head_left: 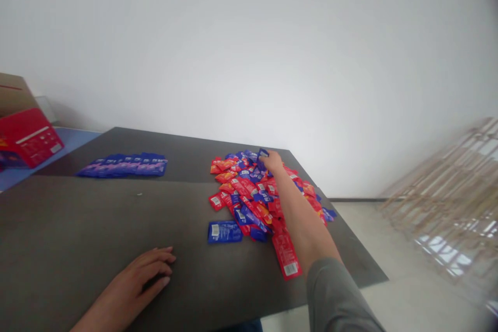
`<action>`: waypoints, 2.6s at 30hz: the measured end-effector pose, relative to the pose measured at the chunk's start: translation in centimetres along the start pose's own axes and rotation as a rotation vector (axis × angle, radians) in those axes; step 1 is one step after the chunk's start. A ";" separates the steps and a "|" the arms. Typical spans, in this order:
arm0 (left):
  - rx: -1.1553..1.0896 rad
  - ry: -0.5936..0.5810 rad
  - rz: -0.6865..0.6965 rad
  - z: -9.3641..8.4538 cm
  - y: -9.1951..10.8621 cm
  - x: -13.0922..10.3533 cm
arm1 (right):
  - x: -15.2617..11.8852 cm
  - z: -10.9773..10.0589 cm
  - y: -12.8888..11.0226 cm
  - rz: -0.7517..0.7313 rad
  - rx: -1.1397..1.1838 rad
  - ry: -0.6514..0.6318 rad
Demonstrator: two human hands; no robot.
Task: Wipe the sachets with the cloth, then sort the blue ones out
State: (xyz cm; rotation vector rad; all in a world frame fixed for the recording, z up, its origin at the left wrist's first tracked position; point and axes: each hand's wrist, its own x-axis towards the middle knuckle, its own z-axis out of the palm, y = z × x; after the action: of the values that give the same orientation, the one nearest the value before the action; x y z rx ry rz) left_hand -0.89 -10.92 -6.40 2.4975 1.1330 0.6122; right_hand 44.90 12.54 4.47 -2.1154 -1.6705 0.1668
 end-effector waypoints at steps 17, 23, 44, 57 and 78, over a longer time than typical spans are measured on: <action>-0.169 -0.035 -0.055 0.5 1.3 -0.9 | 0.1 7.9 -16.4 -0.308 0.164 -0.066; -0.251 -0.042 -0.073 0.3 1.8 -1.0 | -2.8 13.9 -25.0 -0.407 0.058 0.011; -0.265 -0.038 -0.036 0.5 1.3 -1.2 | -9.2 23.5 -28.5 -0.560 -0.035 -0.233; -0.046 -0.022 0.046 1.0 -0.8 -0.6 | -5.4 9.9 -22.9 -0.422 -0.111 -0.242; -0.028 -0.021 0.029 1.3 -1.6 -0.3 | -20.9 -2.4 1.8 -0.381 -0.273 -0.255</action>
State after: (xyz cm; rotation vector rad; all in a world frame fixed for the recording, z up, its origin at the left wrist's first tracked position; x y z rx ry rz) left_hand -1.41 -10.26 -8.36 2.4949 1.0747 0.6038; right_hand 41.84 -8.20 2.29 -1.9737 -2.3298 0.0980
